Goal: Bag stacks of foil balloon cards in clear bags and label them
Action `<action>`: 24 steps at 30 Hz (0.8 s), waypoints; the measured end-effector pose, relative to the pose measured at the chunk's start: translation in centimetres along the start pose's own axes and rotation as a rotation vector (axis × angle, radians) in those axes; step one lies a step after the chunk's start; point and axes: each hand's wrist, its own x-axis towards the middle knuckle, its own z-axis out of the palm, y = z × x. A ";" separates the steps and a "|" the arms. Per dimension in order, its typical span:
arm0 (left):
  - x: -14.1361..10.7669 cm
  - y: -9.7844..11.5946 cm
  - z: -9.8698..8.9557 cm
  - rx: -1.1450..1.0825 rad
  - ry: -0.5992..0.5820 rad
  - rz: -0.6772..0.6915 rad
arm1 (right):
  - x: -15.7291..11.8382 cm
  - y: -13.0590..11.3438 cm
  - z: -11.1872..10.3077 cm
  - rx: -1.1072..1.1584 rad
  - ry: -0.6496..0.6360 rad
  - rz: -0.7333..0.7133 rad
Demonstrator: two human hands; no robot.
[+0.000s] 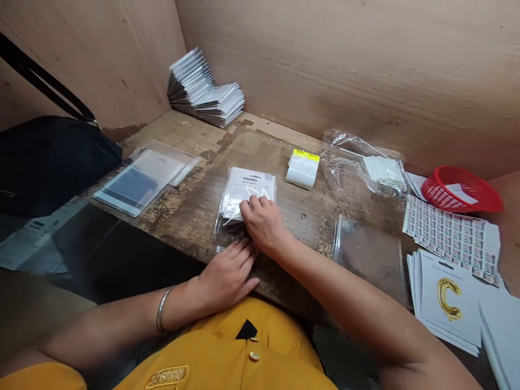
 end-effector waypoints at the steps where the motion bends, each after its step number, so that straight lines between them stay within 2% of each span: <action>1: 0.2 -0.1 -0.2 0.013 0.003 0.005 | 0.1 -0.1 0.2 0.006 0.003 0.016; 3: 0.6 -0.2 -0.7 0.024 -0.018 -0.017 | -0.1 -0.1 0.4 0.037 0.018 -0.001; 8: 1.3 -0.1 -0.5 0.037 -0.104 -0.210 | -1.4 0.2 0.1 0.100 0.053 -0.068; 12: 1.2 -0.1 0.2 0.003 -0.113 -0.212 | -1.5 0.7 -0.3 0.119 0.014 -0.083; 17: 1.1 -0.4 0.4 -0.031 -0.099 -0.209 | -0.6 0.4 -0.6 0.144 0.023 0.093; 20: 1.4 -0.2 0.8 -0.019 -0.097 -0.188 | -0.3 -0.1 -0.5 0.129 0.034 0.057; 22: 1.6 0.2 0.3 -0.020 -0.111 -0.202 | -0.3 -0.2 -0.5 0.135 0.025 0.062; 24: 1.5 0.4 -1.3 -0.064 -0.136 -0.225 | -0.7 0.2 -0.5 0.174 0.012 0.079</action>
